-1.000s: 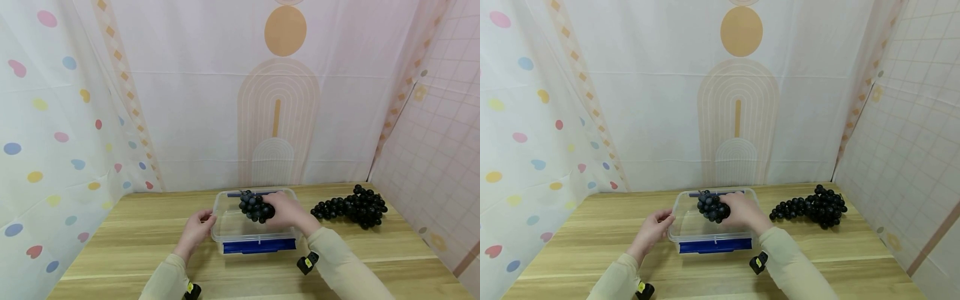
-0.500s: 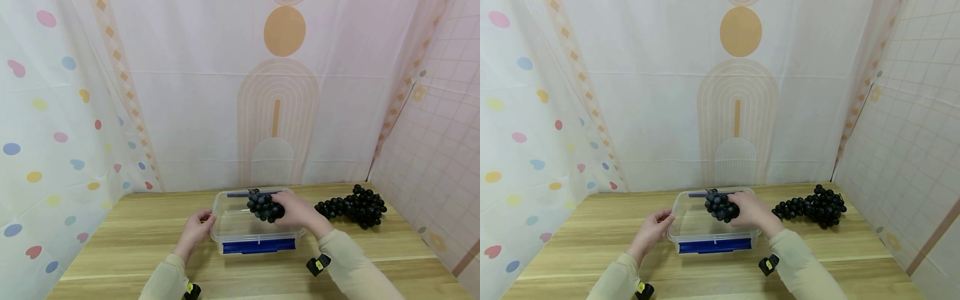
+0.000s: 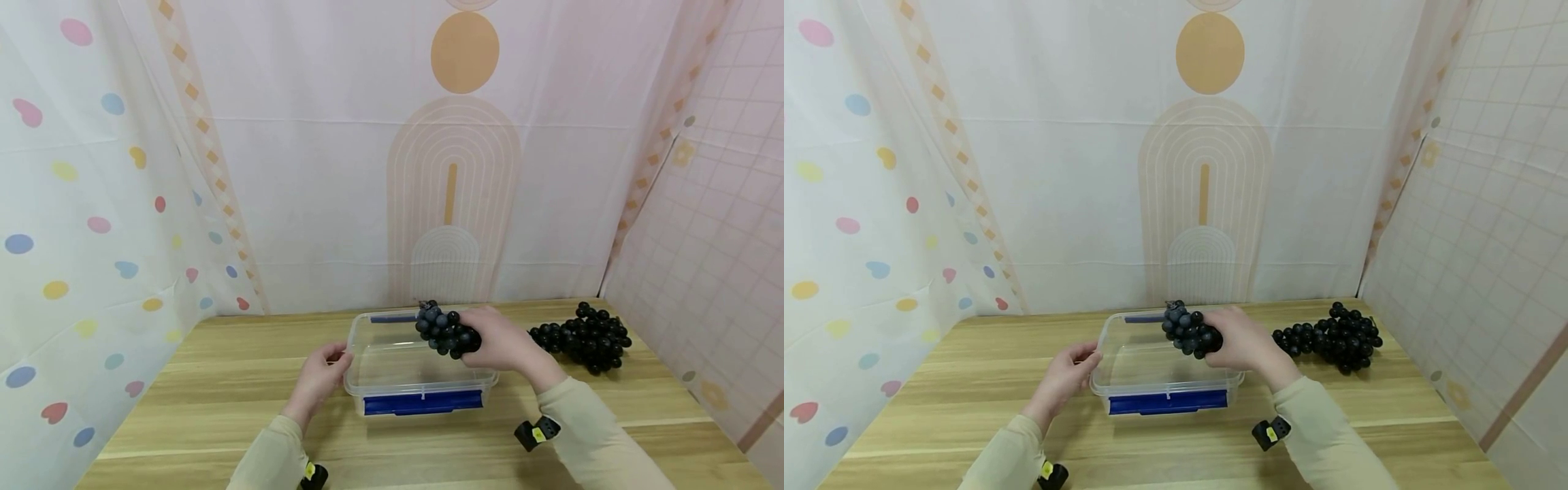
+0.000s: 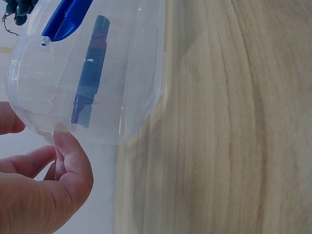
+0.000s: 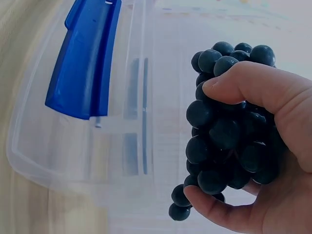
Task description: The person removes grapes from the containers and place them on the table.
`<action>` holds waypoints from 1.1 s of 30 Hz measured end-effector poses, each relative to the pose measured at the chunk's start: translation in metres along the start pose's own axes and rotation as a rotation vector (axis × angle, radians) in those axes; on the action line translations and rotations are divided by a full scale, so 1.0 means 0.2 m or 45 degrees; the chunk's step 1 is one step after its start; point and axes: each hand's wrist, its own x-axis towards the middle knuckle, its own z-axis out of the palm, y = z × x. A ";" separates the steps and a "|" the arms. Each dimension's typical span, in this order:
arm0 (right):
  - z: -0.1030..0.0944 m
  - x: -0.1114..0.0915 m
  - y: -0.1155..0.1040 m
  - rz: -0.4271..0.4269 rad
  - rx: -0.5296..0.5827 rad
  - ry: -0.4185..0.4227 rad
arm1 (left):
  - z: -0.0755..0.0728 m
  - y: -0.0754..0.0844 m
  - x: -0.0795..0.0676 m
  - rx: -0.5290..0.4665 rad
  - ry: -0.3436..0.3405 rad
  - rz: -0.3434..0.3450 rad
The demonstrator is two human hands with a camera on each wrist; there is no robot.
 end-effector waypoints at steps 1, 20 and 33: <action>-0.01 0.00 0.00 0.005 -0.003 -0.001 | 0.00 0.00 0.00 -0.001 -0.001 0.000; -0.12 -0.12 0.07 0.012 -0.023 0.100 | 0.00 0.00 0.00 0.012 -0.014 0.005; -0.16 -0.25 0.13 0.120 -0.026 0.109 | 0.00 0.01 -0.01 0.010 -0.018 -0.002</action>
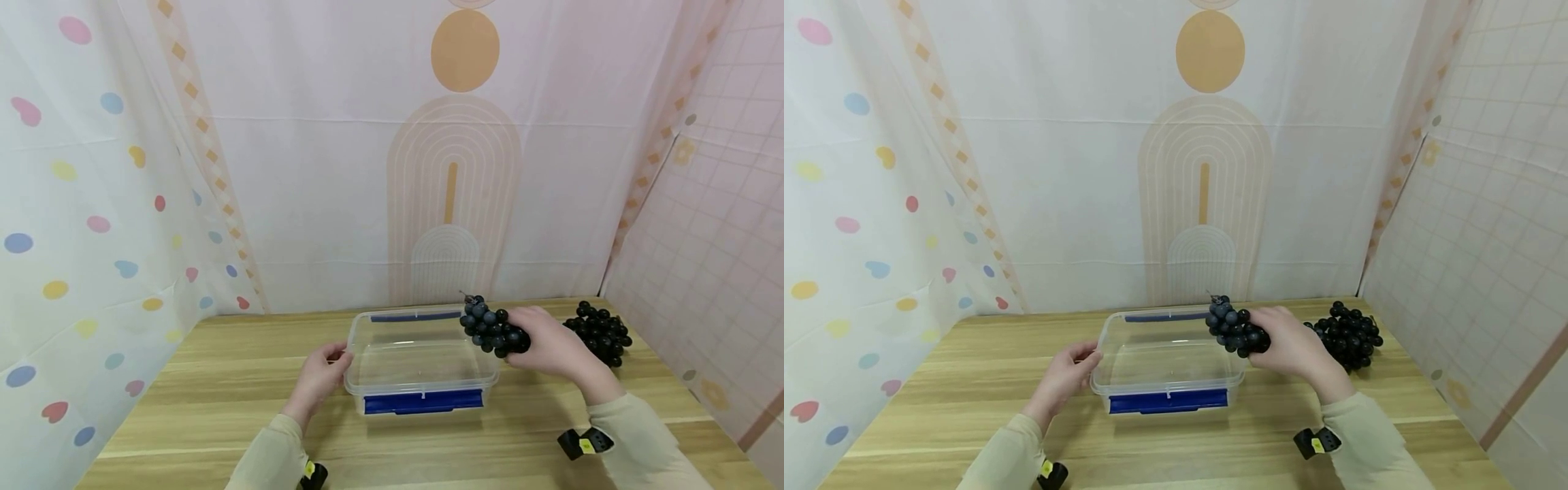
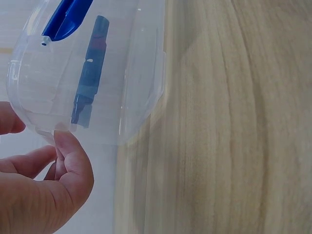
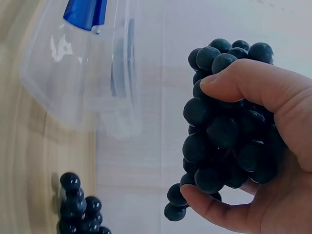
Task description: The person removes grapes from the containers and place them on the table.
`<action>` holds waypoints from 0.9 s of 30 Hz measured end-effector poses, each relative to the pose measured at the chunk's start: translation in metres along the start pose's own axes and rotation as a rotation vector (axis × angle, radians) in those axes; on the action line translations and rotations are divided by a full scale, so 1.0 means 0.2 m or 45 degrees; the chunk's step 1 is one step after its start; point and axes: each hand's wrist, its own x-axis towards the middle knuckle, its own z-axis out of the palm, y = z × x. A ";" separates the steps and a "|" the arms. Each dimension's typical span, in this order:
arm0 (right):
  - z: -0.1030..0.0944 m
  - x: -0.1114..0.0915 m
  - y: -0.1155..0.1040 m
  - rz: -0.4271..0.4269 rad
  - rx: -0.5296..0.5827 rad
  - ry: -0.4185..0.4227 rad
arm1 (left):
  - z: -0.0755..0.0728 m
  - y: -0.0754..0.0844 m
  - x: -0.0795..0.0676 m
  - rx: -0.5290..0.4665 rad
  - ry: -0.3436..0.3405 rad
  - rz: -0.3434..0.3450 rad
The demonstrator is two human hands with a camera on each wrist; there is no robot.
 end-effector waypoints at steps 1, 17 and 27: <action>0.00 -0.01 0.01 0.012 -0.002 -0.001 | 0.00 0.00 0.00 -0.001 0.000 0.000; -0.01 -0.12 0.11 0.068 -0.012 0.015 | -0.01 0.00 0.01 -0.020 0.000 -0.003; -0.01 -0.21 0.18 0.140 -0.059 -0.021 | -0.01 0.00 0.01 -0.003 -0.005 -0.008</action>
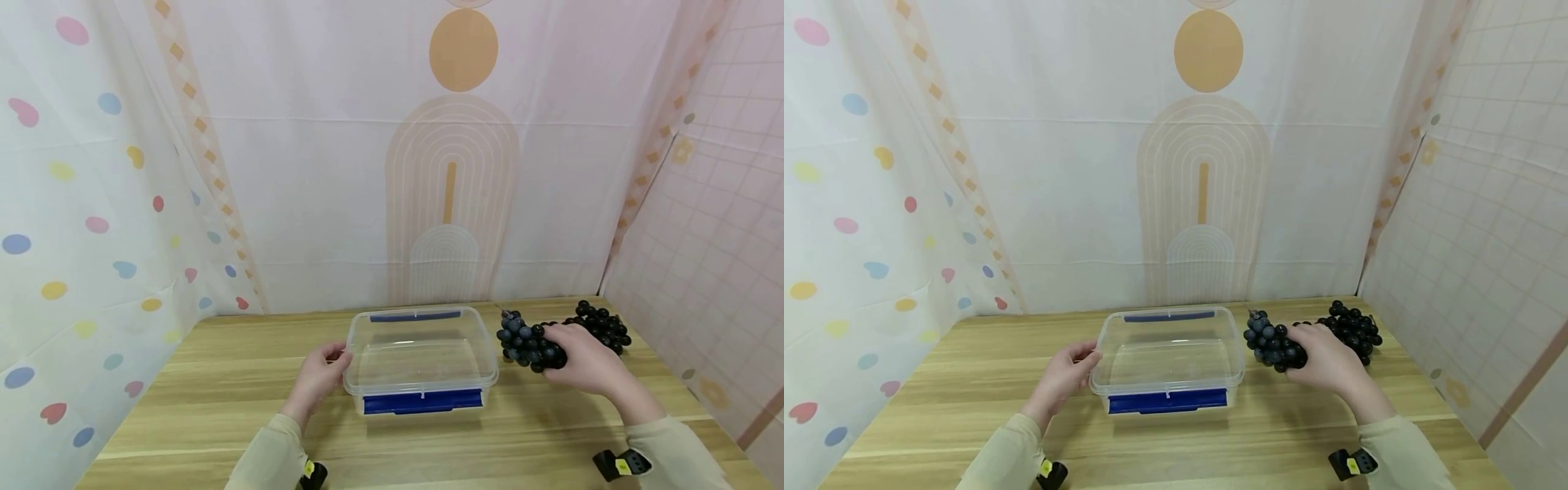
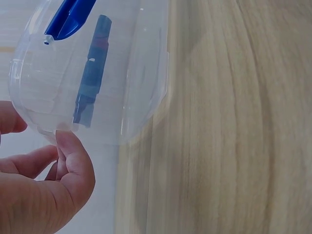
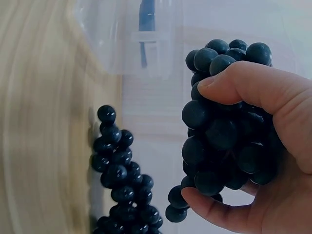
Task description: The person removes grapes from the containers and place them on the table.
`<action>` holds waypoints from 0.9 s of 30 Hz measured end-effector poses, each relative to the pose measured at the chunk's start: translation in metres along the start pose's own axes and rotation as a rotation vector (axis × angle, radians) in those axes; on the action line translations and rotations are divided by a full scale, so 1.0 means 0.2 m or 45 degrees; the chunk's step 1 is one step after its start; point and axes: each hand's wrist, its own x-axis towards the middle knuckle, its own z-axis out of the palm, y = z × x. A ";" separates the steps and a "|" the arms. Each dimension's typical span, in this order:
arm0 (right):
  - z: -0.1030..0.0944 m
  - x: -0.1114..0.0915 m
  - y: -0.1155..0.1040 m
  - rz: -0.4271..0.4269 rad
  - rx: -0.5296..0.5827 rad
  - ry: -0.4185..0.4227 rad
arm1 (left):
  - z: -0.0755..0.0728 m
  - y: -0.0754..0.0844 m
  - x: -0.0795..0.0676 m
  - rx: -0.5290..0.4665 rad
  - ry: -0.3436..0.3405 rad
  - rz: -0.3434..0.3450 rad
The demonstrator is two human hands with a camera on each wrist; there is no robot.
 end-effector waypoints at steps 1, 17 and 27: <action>0.00 -0.01 0.01 0.010 0.004 -0.009 | 0.00 0.00 0.00 0.001 0.002 0.000; 0.07 -0.09 0.11 0.040 -0.020 -0.090 | 0.00 0.00 -0.01 -0.022 0.006 0.009; 0.11 -0.12 0.13 0.087 -0.048 -0.174 | 0.00 0.00 -0.01 -0.001 0.010 0.003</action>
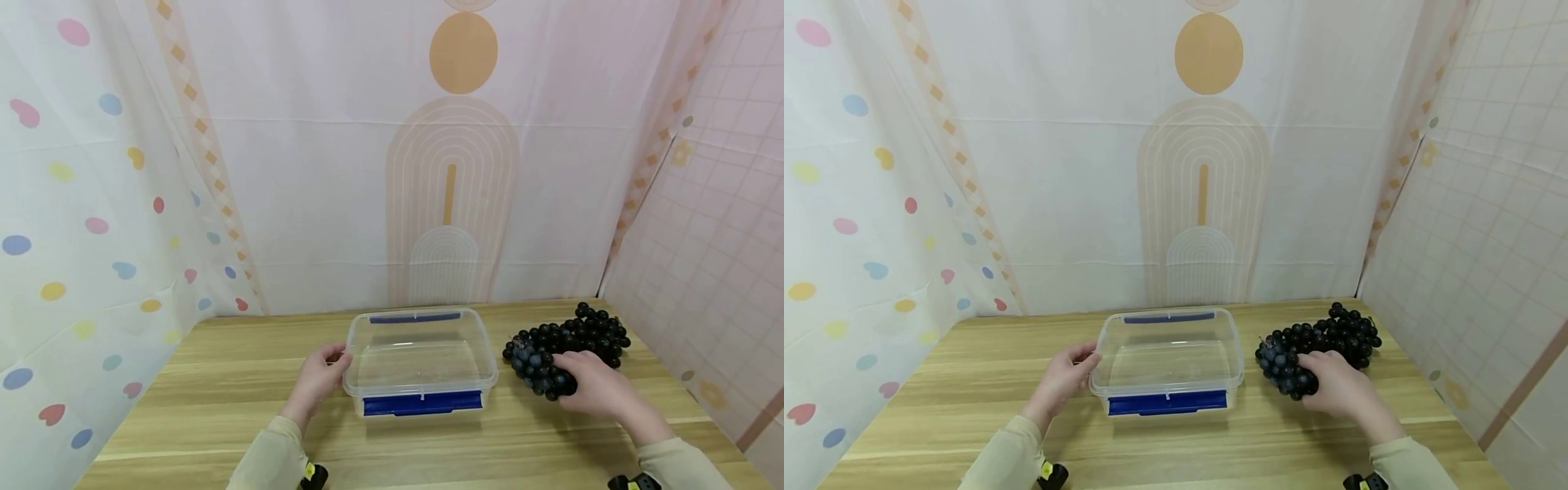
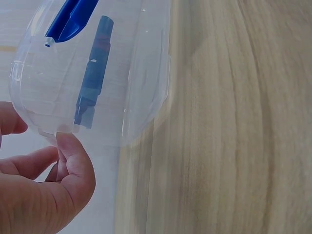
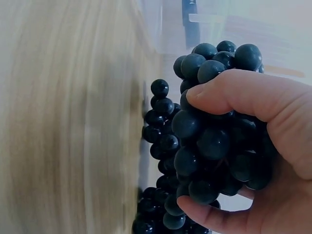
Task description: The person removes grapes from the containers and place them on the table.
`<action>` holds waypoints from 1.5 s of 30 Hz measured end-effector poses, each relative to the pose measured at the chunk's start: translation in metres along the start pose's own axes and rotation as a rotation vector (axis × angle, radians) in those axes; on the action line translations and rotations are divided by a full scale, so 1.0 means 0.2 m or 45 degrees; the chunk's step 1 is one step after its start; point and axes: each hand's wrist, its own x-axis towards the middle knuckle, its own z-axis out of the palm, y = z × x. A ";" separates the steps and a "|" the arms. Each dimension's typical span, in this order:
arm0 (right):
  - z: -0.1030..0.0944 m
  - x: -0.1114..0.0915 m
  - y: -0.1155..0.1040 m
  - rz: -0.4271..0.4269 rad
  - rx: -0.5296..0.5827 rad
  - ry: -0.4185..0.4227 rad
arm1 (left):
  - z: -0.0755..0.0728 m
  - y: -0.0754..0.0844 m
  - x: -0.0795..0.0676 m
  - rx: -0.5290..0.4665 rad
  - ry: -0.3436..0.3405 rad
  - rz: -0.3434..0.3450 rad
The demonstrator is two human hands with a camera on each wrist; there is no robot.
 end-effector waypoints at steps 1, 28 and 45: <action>0.01 0.00 0.00 -0.002 -0.012 0.004 | 0.00 0.00 0.00 0.003 0.000 -0.003; 0.03 0.02 0.00 0.085 -0.022 -0.196 | 0.00 0.00 0.00 -0.011 -0.004 0.005; 0.04 0.03 0.00 0.070 -0.042 -0.239 | 0.00 0.00 0.00 -0.018 -0.006 0.014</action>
